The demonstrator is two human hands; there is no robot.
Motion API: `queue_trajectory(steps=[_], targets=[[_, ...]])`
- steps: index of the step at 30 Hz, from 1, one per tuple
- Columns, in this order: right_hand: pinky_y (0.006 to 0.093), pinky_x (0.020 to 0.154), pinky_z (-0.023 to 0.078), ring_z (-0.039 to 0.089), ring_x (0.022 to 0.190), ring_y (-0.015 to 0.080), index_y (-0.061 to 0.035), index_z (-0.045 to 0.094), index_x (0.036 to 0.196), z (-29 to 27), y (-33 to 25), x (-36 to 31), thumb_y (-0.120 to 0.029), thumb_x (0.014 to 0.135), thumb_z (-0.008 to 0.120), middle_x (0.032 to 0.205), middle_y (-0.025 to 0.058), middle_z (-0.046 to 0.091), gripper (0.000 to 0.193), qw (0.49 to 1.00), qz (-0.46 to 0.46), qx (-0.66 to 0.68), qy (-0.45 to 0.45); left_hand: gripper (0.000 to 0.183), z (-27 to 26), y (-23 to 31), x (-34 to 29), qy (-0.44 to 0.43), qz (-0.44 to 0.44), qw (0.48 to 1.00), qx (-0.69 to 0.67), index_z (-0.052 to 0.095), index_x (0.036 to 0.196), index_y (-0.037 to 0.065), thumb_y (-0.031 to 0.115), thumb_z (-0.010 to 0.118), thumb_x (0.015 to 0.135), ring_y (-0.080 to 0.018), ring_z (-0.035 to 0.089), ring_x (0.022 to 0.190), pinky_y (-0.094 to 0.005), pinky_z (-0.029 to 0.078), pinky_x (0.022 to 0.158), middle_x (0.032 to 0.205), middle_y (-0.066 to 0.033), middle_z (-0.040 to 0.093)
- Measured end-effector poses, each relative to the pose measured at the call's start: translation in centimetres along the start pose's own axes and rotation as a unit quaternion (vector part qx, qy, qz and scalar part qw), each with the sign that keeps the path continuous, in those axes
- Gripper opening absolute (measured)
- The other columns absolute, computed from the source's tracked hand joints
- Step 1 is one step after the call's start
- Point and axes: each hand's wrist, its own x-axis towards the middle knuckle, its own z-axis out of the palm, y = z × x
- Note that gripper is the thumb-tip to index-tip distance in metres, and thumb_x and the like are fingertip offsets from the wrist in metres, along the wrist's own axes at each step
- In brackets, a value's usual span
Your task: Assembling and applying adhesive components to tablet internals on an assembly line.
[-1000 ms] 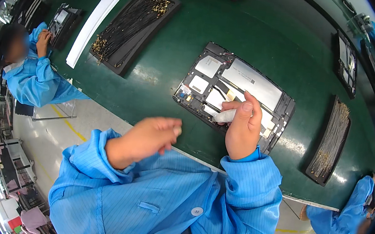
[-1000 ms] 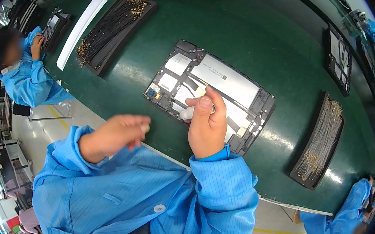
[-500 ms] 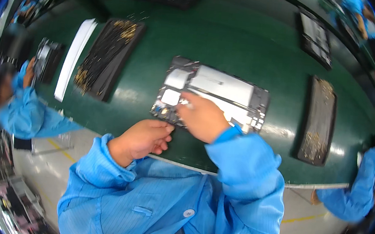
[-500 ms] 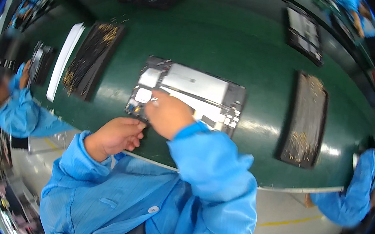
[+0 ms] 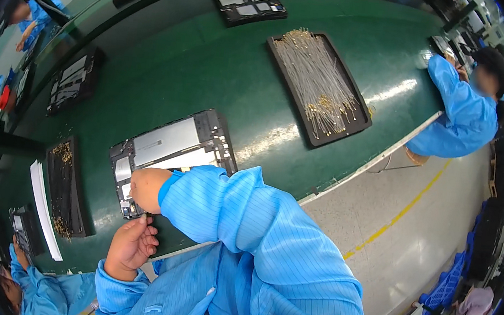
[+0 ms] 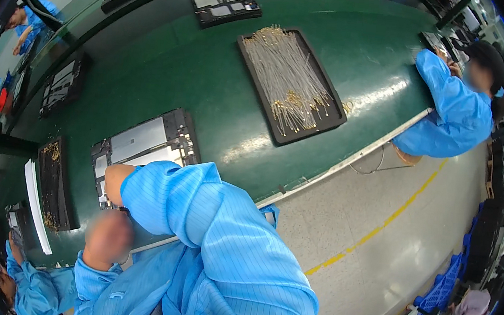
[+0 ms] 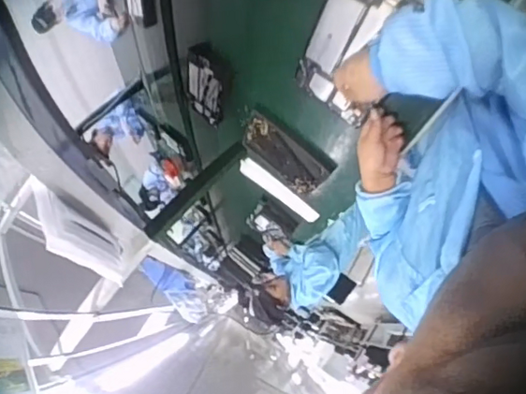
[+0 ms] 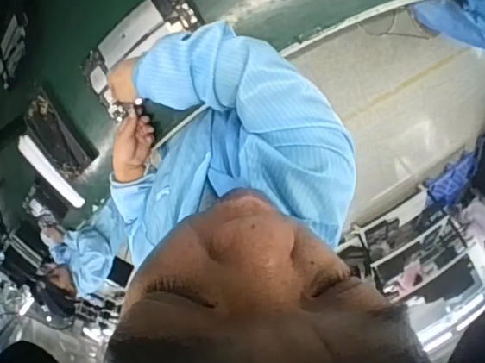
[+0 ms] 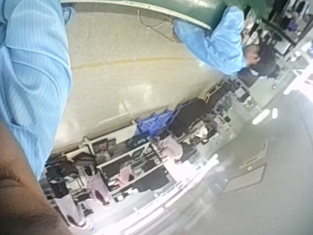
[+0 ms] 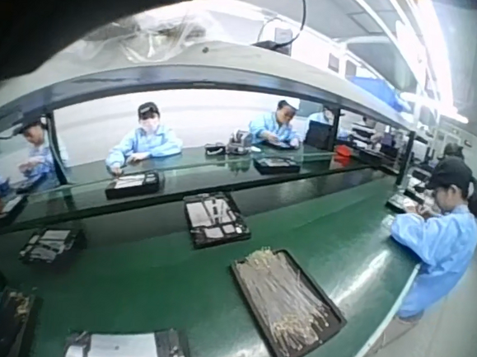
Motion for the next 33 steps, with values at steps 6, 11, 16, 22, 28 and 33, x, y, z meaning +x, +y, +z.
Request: queue_trajectory(steps=[6,11,16,22,28,33], targets=[[0.0345,0.066,0.043,0.053,0.072,0.0286,-0.0043,0.055,0.081,-7.3,6.0,-8.1,-0.013,0.073,0.045,0.076,0.0144,0.056,0.015,0.919,0.100,0.237,0.297,0.036,-1.1,-0.2,0.2,-0.083,0.041,0.994,-0.066,0.049,0.097,0.001,0.033,0.037,0.085,-0.0241,0.058,0.067,-0.0338,0.048,0.053,0.082,-0.0121,0.058],[0.0377,0.069,0.042,0.053,0.078,0.0306,-0.0030,0.056,0.084,-12.3,11.2,-17.2,-0.025,0.074,0.052,0.081,0.0165,0.056,0.024,0.817,0.265,-0.124,0.497,0.046,-2.9,-0.5,0.5,-0.194,0.048,0.974,-0.104,0.042,0.108,-0.002,0.036,0.029,0.085,-0.0312,0.054,0.084,-0.0432,0.047,0.067,0.096,-0.0168,0.053],[0.0387,0.071,0.043,0.053,0.078,0.0319,-0.0066,0.059,0.086,-12.1,14.5,-18.8,-0.024,0.073,0.052,0.092,0.0139,0.055,0.023,0.750,0.331,-0.274,0.503,0.047,-3.1,-0.5,0.9,-0.206,0.027,0.971,-0.118,0.041,0.108,-0.002,0.036,0.028,0.086,-0.0320,0.054,0.086,-0.0442,0.046,0.069,0.097,-0.0176,0.053],[0.0383,0.071,0.043,0.052,0.079,0.0329,-0.0107,0.059,0.085,-12.2,14.4,-18.4,-0.026,0.073,0.051,0.093,0.0133,0.054,0.021,0.747,0.353,-0.219,0.519,0.046,-2.6,-0.5,0.9,-0.200,0.022,0.973,-0.118,0.042,0.108,-0.002,0.036,0.028,0.086,-0.0322,0.054,0.085,-0.0447,0.046,0.068,0.097,-0.0179,0.053],[0.0375,0.067,0.042,0.052,0.075,0.0314,0.0014,0.054,0.076,-11.9,12.9,-19.7,-0.017,0.076,0.049,0.083,0.0161,0.055,0.019,0.697,0.246,-0.222,0.636,0.037,-1.1,-1.0,-0.3,-0.088,0.056,0.994,0.017,0.043,0.106,-0.003,0.027,0.035,0.086,-0.0252,0.055,0.081,-0.0372,0.047,0.068,0.091,-0.0146,0.054],[0.0224,0.066,0.039,0.048,0.074,0.0113,0.0026,0.051,0.088,-8.8,6.4,-19.6,-0.013,0.081,0.047,0.084,0.0077,0.052,0.018,0.649,0.071,0.048,0.756,0.025,3.3,-1.1,-2.2,-0.094,0.217,0.934,0.268,0.049,0.100,-0.003,0.009,0.051,0.078,-0.0206,0.053,0.081,-0.0264,0.043,0.070,0.095,-0.0135,0.051]])
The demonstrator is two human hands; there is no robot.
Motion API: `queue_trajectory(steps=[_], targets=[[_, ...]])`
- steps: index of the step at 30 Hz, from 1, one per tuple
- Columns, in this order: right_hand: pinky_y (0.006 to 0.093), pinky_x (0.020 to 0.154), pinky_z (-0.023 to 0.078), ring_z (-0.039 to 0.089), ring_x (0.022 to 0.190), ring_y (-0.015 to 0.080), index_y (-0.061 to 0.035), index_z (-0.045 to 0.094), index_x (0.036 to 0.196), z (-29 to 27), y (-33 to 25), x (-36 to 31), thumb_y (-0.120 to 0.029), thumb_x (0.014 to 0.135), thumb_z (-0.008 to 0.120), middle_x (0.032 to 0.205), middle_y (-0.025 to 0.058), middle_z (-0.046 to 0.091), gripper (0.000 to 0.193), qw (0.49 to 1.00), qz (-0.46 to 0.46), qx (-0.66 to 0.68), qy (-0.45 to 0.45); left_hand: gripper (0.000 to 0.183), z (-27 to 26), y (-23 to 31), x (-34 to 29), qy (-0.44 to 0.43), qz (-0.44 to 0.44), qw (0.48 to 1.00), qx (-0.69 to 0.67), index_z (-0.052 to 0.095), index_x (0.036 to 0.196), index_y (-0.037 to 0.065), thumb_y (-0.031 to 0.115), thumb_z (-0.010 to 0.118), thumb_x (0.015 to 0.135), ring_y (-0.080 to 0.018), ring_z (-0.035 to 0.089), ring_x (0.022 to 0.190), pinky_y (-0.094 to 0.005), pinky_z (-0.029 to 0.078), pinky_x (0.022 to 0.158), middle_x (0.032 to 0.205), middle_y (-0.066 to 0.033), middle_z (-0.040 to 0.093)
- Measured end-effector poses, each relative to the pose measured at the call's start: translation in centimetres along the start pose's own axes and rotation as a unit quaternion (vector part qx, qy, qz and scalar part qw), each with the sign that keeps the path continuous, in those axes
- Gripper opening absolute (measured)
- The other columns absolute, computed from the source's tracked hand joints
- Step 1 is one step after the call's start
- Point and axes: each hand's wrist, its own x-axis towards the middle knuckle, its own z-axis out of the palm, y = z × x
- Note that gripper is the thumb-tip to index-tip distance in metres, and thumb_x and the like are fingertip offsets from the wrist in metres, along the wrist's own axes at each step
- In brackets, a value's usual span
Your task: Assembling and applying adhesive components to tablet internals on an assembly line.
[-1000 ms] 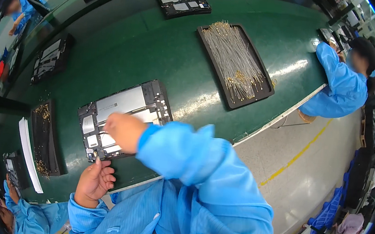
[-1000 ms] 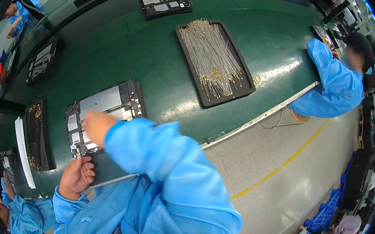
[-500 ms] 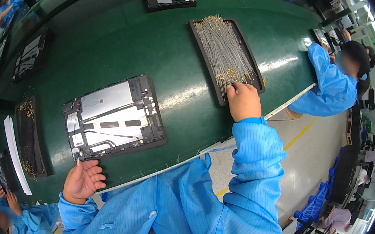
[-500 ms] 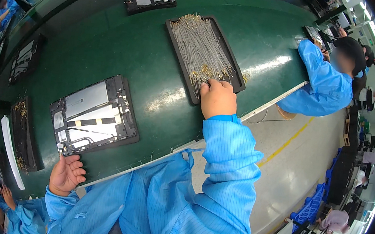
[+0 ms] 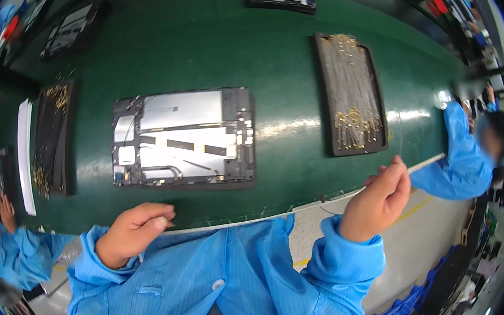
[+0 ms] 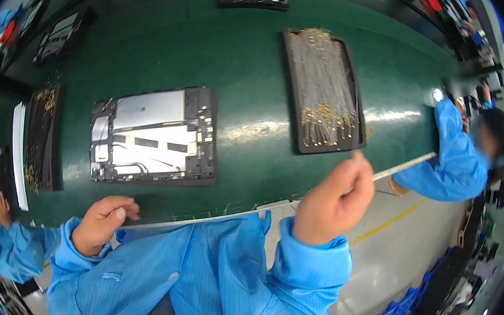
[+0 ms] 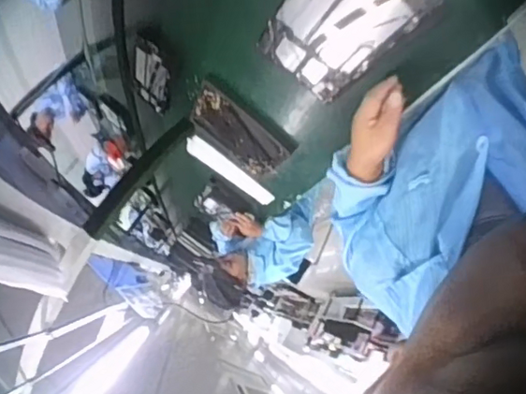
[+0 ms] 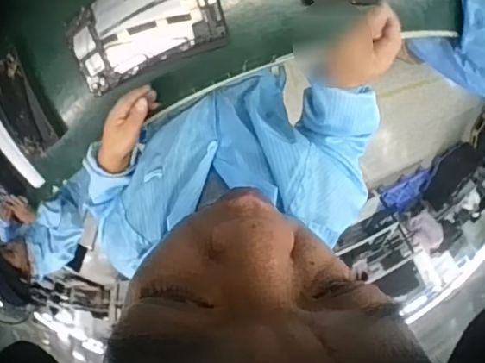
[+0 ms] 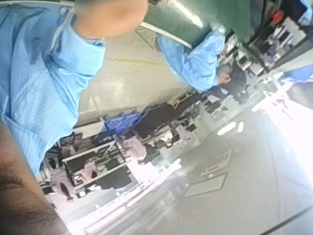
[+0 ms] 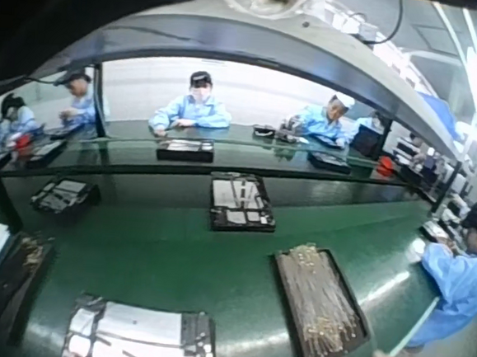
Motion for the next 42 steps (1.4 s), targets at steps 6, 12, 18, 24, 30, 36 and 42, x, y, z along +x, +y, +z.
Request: queue_trajectory(steps=[6,12,18,24,30,36,42], targets=[[0.0196,0.057,0.039,0.047,0.068,0.0076,-0.0047,0.053,0.088,3.3,-2.9,-6.3,-0.015,0.078,0.051,0.078,0.0023,0.053,0.015,0.676,0.353,0.172,-0.624,0.027,3.2,1.3,3.1,0.045,0.343,0.871,0.348,0.053,0.093,0.002,0.003,0.059,0.067,-0.0290,0.051,0.079,-0.0340,0.043,0.069,0.089,-0.0149,0.051],[0.0203,0.052,0.040,0.046,0.061,0.0087,-0.0035,0.053,0.089,4.5,-2.0,-7.8,-0.023,0.078,0.048,0.077,0.0039,0.055,0.023,0.517,0.468,0.097,-0.710,0.027,3.5,-0.3,3.7,0.073,0.352,0.854,0.377,0.053,0.090,0.004,0.003,0.061,0.064,-0.0300,0.049,0.081,-0.0357,0.042,0.070,0.086,-0.0119,0.050],[0.0210,0.051,0.040,0.046,0.061,0.0090,-0.0022,0.052,0.092,4.2,-1.6,-7.4,-0.020,0.077,0.050,0.077,0.0054,0.054,0.023,0.498,0.519,0.119,-0.684,0.023,3.8,-0.8,4.4,0.045,0.346,0.866,0.358,0.055,0.086,0.005,0.004,0.061,0.064,-0.0308,0.046,0.087,-0.0370,0.040,0.076,0.087,-0.0108,0.050],[0.0208,0.055,0.040,0.047,0.063,0.0097,0.0009,0.044,0.104,5.2,-1.8,-8.1,-0.019,0.080,0.050,0.081,0.0082,0.055,0.032,0.727,0.464,0.239,-0.446,0.019,4.3,-1.3,6.2,0.211,0.322,0.778,0.496,0.056,0.081,0.004,0.003,0.061,0.062,-0.0306,0.043,0.094,-0.0392,0.035,0.082,0.088,-0.0087,0.051],[0.0264,0.071,0.042,0.051,0.078,0.0146,0.0011,0.039,0.107,6.2,-0.8,-10.0,-0.020,0.085,0.040,0.094,0.0140,0.054,0.030,0.897,0.106,0.250,-0.350,0.020,4.4,-1.2,6.5,0.200,0.299,0.771,0.525,0.057,0.082,0.006,0.004,0.060,0.062,-0.0306,0.043,0.094,-0.0394,0.035,0.080,0.087,-0.0082,0.052],[0.0288,0.071,0.042,0.052,0.079,0.0170,-0.0028,0.038,0.104,7.7,0.5,-11.2,-0.019,0.085,0.039,0.097,0.0145,0.053,0.025,0.908,-0.002,0.297,-0.296,0.020,4.8,-1.0,6.5,0.209,0.288,0.764,0.538,0.057,0.082,0.006,0.005,0.060,0.063,-0.0309,0.043,0.094,-0.0397,0.034,0.081,0.087,-0.0084,0.053],[0.0286,0.069,0.043,0.053,0.076,0.0178,-0.0026,0.039,0.102,8.2,0.8,-11.5,-0.020,0.085,0.039,0.097,0.0143,0.053,0.024,0.913,-0.039,0.264,-0.309,0.019,4.7,-1.1,6.4,0.211,0.283,0.767,0.535,0.057,0.082,0.007,0.006,0.060,0.063,-0.0307,0.043,0.094,-0.0397,0.034,0.081,0.087,-0.0081,0.053]])
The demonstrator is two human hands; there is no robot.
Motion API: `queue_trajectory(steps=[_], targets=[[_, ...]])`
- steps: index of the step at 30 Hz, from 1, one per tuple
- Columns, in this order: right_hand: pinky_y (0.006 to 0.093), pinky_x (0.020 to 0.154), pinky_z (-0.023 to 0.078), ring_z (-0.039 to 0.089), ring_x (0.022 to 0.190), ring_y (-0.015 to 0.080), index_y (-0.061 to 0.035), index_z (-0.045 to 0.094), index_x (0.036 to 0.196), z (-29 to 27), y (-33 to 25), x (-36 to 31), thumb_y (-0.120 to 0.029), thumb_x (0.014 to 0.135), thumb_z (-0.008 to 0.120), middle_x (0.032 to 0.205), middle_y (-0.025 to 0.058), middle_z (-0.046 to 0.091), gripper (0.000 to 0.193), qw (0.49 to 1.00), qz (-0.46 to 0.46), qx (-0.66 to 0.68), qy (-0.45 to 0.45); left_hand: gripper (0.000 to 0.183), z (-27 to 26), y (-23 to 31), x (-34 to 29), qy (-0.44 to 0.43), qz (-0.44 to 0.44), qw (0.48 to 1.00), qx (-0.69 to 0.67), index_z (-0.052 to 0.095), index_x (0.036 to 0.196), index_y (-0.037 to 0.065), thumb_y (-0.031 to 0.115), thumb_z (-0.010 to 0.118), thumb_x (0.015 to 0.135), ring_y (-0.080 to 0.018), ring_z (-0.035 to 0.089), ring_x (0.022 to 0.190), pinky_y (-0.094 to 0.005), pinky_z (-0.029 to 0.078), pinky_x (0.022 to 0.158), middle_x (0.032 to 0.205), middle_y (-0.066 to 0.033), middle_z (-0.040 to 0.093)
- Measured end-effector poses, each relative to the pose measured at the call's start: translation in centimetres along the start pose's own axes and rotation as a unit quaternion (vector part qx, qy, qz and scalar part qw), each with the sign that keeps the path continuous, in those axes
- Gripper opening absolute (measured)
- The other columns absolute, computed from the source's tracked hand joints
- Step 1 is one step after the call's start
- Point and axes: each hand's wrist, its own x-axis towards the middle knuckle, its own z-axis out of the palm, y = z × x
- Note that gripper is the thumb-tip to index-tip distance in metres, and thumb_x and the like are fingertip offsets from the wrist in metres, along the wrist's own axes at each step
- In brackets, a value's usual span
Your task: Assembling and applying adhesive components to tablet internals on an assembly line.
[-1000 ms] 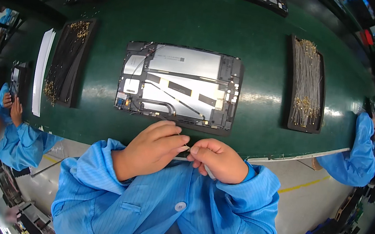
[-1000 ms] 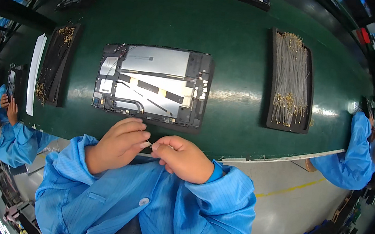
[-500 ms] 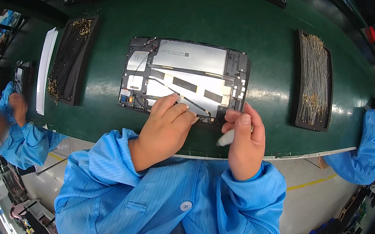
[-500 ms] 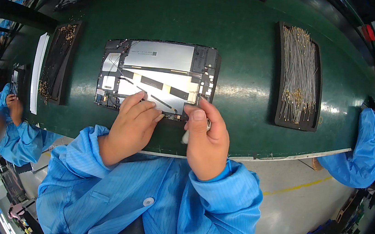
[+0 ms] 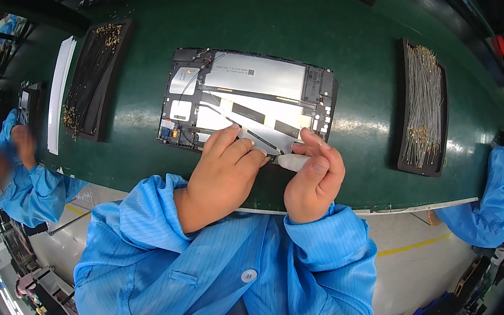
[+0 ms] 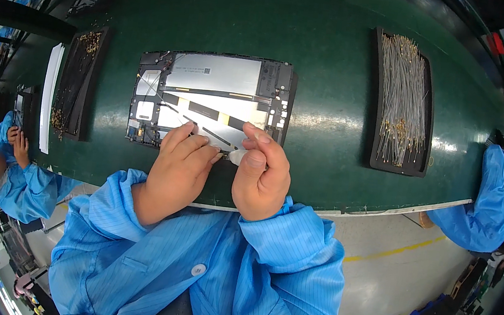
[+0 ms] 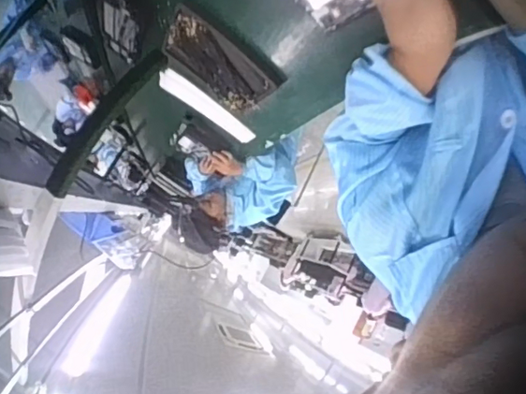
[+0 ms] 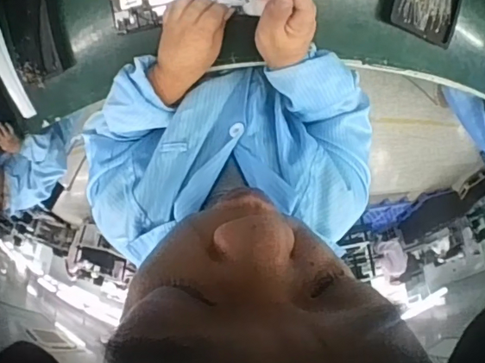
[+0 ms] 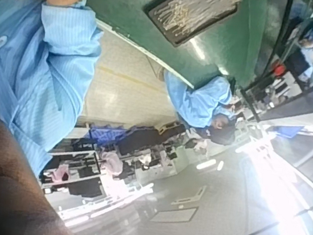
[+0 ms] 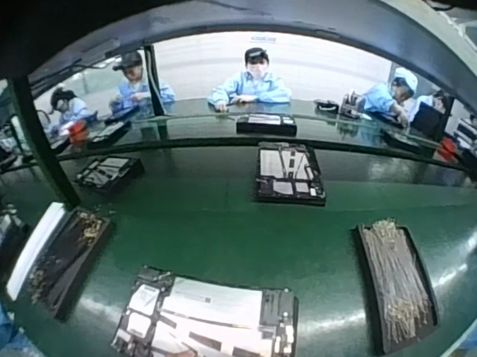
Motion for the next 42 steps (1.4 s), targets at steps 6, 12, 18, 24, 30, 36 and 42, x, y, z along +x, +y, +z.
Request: queue_trajectory(steps=[6,12,18,24,30,36,42], targets=[[0.0289,0.070,0.044,0.053,0.078,0.0180,-0.0026,0.039,0.101,-0.2,0.2,-0.1,-0.021,0.085,0.039,0.094,0.0139,0.055,0.025,1.000,0.013,0.014,-0.008,0.019,0.0,0.0,0.0,-0.004,0.000,1.000,-0.006,0.057,0.083,0.007,0.007,0.060,0.064,-0.0307,0.043,0.094,-0.0398,0.034,0.081,0.088,-0.0076,0.053],[0.0317,0.063,0.044,0.055,0.068,0.0247,-0.0022,0.050,0.084,-0.6,-2.4,1.7,-0.013,0.077,0.051,0.079,0.0129,0.057,0.013,0.974,0.049,-0.137,-0.173,0.020,-0.1,0.0,0.0,0.000,0.014,1.000,0.018,0.055,0.081,0.007,0.007,0.056,0.061,-0.0294,0.043,0.092,-0.0389,0.033,0.081,0.084,-0.0076,0.052],[0.0351,0.056,0.042,0.052,0.060,0.0290,-0.0030,0.053,0.076,0.6,-1.9,2.5,-0.013,0.072,0.055,0.065,0.0120,0.054,0.011,0.968,-0.055,-0.183,-0.164,0.022,-0.7,-0.4,0.4,-0.027,0.039,0.999,0.002,0.055,0.083,0.005,0.006,0.054,0.060,-0.0294,0.044,0.089,-0.0378,0.033,0.081,0.084,-0.0090,0.052],[0.0248,0.054,0.042,0.050,0.060,0.0132,-0.0024,0.043,0.102,-1.7,-1.9,4.9,-0.024,0.081,0.047,0.079,0.0073,0.054,0.030,0.932,0.341,0.121,0.026,0.026,-4.8,-7.7,2.5,0.181,-0.075,0.976,0.097,0.052,0.092,-0.002,0.006,0.050,0.068,-0.0338,0.049,0.079,-0.0379,0.039,0.071,0.086,-0.0215,0.052],[0.0213,0.045,0.038,0.045,0.056,0.0106,-0.0001,0.040,0.112,-5.9,-2.8,4.8,-0.033,0.080,0.047,0.086,0.0088,0.050,0.047,0.854,0.513,-0.023,-0.080,0.042,-6.8,-8.2,-1.7,-0.012,-0.400,0.865,-0.301,0.047,0.103,-0.008,0.028,0.045,0.081,-0.0200,0.049,0.091,-0.0261,0.036,0.079,0.096,-0.0177,0.053],[0.0230,0.038,0.036,0.042,0.047,0.0112,-0.0052,0.046,0.081,-3.4,-2.4,5.1,-0.042,0.076,0.051,0.062,0.0022,0.043,0.037,0.759,0.616,0.081,-0.193,0.026,-5.7,-10.0,1.9,0.259,-0.413,0.664,-0.567,0.050,0.096,0.003,0.025,0.044,0.083,-0.0124,0.050,0.084,-0.0238,0.038,0.072,0.090,-0.0045,0.055],[0.0232,0.042,0.038,0.044,0.052,0.0109,-0.0037,0.044,0.082,4.2,-0.9,6.9,-0.044,0.076,0.048,0.066,0.0044,0.046,0.041,0.800,0.553,0.139,-0.186,0.027,-3.6,-3.5,4.3,-0.006,-0.408,0.454,-0.792,0.050,0.096,0.005,0.028,0.045,0.081,-0.0162,0.055,0.076,-0.0260,0.045,0.059,0.088,-0.0060,0.057]])
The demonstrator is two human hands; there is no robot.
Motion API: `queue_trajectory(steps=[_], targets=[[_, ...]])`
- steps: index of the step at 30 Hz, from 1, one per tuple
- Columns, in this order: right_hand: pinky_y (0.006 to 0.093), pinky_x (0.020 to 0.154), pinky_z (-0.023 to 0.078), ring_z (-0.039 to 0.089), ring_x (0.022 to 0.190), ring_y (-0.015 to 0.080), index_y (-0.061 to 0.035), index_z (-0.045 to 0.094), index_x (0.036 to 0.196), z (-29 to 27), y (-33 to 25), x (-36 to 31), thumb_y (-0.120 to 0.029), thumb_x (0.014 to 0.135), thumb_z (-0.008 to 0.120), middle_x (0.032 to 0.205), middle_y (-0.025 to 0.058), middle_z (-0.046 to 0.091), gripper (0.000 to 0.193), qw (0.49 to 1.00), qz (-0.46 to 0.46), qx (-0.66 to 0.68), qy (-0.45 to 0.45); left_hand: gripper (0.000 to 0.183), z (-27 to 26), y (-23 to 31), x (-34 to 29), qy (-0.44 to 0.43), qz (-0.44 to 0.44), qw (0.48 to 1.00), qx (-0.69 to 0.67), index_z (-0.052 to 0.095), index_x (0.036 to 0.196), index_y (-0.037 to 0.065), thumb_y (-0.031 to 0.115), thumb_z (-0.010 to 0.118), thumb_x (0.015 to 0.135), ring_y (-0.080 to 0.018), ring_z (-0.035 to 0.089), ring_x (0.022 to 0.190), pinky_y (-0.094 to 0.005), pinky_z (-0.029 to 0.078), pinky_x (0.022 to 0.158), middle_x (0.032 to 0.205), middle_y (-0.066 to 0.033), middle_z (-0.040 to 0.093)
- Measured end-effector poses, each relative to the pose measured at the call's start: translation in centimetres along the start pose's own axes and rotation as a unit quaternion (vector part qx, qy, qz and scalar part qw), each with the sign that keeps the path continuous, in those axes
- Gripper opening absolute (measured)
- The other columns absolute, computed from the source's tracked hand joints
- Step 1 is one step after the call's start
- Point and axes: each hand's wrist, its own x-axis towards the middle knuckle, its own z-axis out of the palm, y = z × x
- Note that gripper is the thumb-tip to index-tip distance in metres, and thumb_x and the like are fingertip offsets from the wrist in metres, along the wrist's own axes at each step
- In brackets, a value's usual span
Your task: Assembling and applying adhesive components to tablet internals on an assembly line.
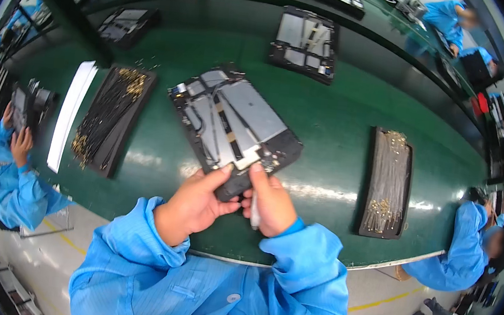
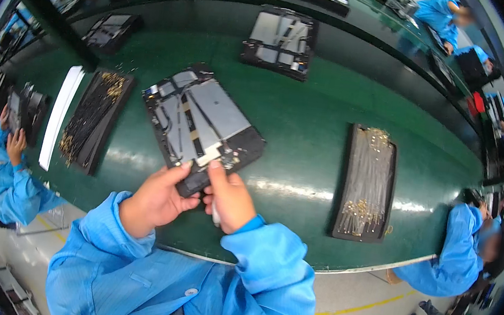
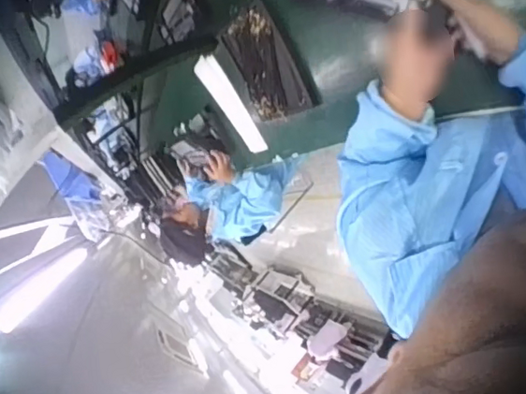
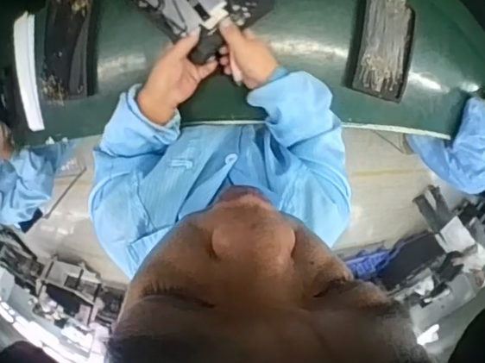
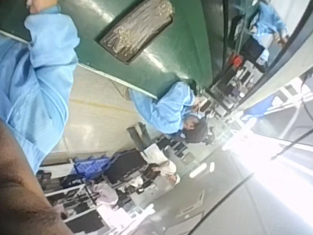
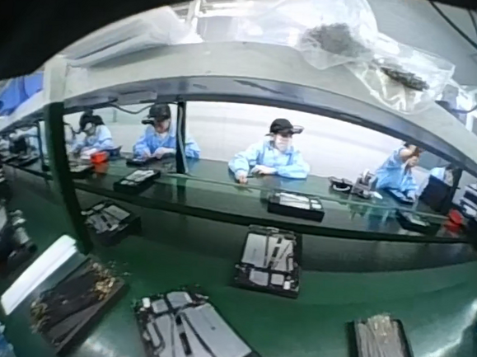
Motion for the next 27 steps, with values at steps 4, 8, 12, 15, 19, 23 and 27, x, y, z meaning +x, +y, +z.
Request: queue_trajectory(steps=[4,8,12,15,19,23,27], targets=[[0.0266,0.047,0.041,0.048,0.053,0.0130,-0.0011,0.049,0.085,-2.8,0.0,-1.4,-0.041,0.079,0.045,0.069,0.0067,0.051,0.040,0.982,-0.109,-0.157,0.005,0.013,-0.4,3.1,1.9,0.106,0.077,0.991,0.020,0.054,0.082,0.011,0.021,0.054,0.074,-0.0164,0.050,0.055,-0.0239,0.040,0.045,0.071,-0.0036,0.057],[0.0365,0.054,0.043,0.053,0.059,0.0294,-0.0003,0.056,0.084,-9.4,2.7,-6.4,-0.017,0.071,0.057,0.064,0.0135,0.056,0.021,0.702,-0.357,-0.509,0.348,0.008,-0.3,8.8,5.3,0.130,0.174,0.973,-0.081,0.050,0.077,0.009,0.017,0.050,0.078,-0.0150,0.052,0.049,-0.0174,0.043,0.037,0.067,-0.0052,0.056],[0.0311,0.051,0.041,0.050,0.055,0.0227,-0.0048,0.055,0.077,-12.0,5.4,-8.3,-0.009,0.063,0.062,0.065,0.0067,0.054,0.016,0.605,-0.401,-0.578,0.373,0.015,-1.8,13.7,12.4,0.070,0.247,0.955,-0.152,0.048,0.089,0.002,0.012,0.050,0.078,-0.0180,0.053,0.064,-0.0225,0.049,0.053,0.076,-0.0096,0.054],[0.0267,0.050,0.041,0.049,0.055,0.0181,-0.0078,0.054,0.076,-12.0,5.3,-7.9,-0.007,0.058,0.066,0.068,0.0025,0.054,0.021,0.563,-0.447,-0.596,0.356,0.035,-4.3,14.6,16.6,0.071,0.436,0.785,0.434,0.036,0.107,-0.005,0.014,0.049,0.080,-0.0230,0.051,0.083,-0.0314,0.045,0.076,0.093,-0.0136,0.051],[0.0246,0.050,0.041,0.048,0.054,0.0154,-0.0092,0.055,0.077,-12.3,5.1,-7.8,-0.008,0.057,0.066,0.069,0.0010,0.053,0.023,0.581,-0.438,-0.594,0.343,0.068,1.1,13.2,17.6,0.095,0.126,0.987,0.006,0.013,0.123,-0.005,0.029,0.052,0.078,-0.0277,0.037,0.107,-0.0334,0.035,0.089,0.124,-0.0171,0.024],[0.0255,0.051,0.041,0.049,0.054,0.0172,-0.0075,0.054,0.075,-12.5,4.4,-7.7,-0.006,0.056,0.066,0.068,0.0028,0.054,0.023,0.594,-0.437,-0.597,0.315,0.077,4.5,11.0,20.6,0.098,0.124,0.987,-0.026,0.008,0.123,-0.006,0.034,0.054,0.076,-0.0266,0.029,0.112,-0.0334,0.034,0.090,0.124,-0.0168,0.021],[0.0235,0.048,0.040,0.047,0.056,0.0145,-0.0093,0.055,0.081,-12.7,4.3,-7.6,-0.010,0.059,0.065,0.071,0.0005,0.053,0.024,0.587,-0.443,-0.592,0.331,0.059,2.4,11.1,23.5,0.065,0.319,0.818,0.475,0.017,0.125,0.002,0.004,0.051,0.076,-0.0177,0.045,0.086,-0.0255,0.040,0.076,0.107,-0.0115,0.041]])
